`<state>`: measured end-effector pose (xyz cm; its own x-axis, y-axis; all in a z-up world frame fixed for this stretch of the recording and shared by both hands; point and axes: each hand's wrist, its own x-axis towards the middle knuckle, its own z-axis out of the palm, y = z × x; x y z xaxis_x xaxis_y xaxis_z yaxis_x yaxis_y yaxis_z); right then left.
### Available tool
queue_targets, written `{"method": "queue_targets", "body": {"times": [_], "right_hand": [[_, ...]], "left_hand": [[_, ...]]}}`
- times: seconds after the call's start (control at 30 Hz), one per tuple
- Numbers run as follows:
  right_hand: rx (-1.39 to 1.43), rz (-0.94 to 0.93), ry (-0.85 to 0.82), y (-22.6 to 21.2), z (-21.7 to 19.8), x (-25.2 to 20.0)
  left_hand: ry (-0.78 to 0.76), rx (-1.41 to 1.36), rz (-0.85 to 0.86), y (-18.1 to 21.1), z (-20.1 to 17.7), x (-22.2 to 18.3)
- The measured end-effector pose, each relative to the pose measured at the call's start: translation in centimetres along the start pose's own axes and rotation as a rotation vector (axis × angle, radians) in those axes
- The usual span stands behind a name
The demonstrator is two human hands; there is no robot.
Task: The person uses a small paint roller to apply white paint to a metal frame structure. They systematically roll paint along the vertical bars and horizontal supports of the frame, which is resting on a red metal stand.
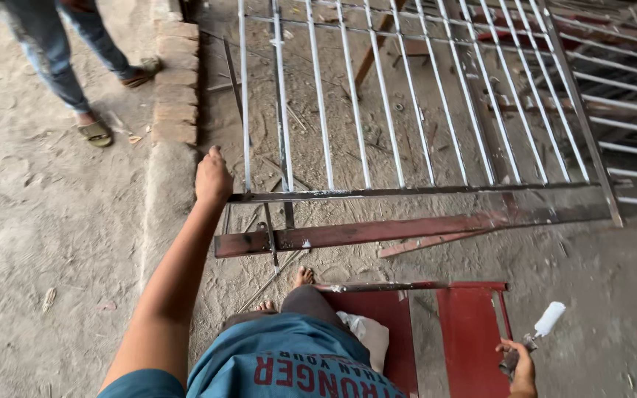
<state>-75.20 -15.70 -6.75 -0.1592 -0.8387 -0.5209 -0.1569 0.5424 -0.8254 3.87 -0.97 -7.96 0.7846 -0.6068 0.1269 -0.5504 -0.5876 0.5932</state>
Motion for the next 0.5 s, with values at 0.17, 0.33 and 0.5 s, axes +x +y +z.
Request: {"method": "queue_targets", "body": {"times": [0.17,0.33,0.5], "right_hand": [[-0.094,-0.018,0.191,0.7,-0.5,-2.3],[-0.073,-0.013,0.315,1.7,-1.9,-3.5],[-0.028,-0.009,0.307,2.9,-4.6,-1.7]], "left_hand": [[-0.062,0.004,0.004,-0.9,0.6,0.1],[-0.048,-0.049,-0.003,-1.8,1.0,0.2],[-0.087,0.07,-0.035,-2.2,1.2,0.3]]}}
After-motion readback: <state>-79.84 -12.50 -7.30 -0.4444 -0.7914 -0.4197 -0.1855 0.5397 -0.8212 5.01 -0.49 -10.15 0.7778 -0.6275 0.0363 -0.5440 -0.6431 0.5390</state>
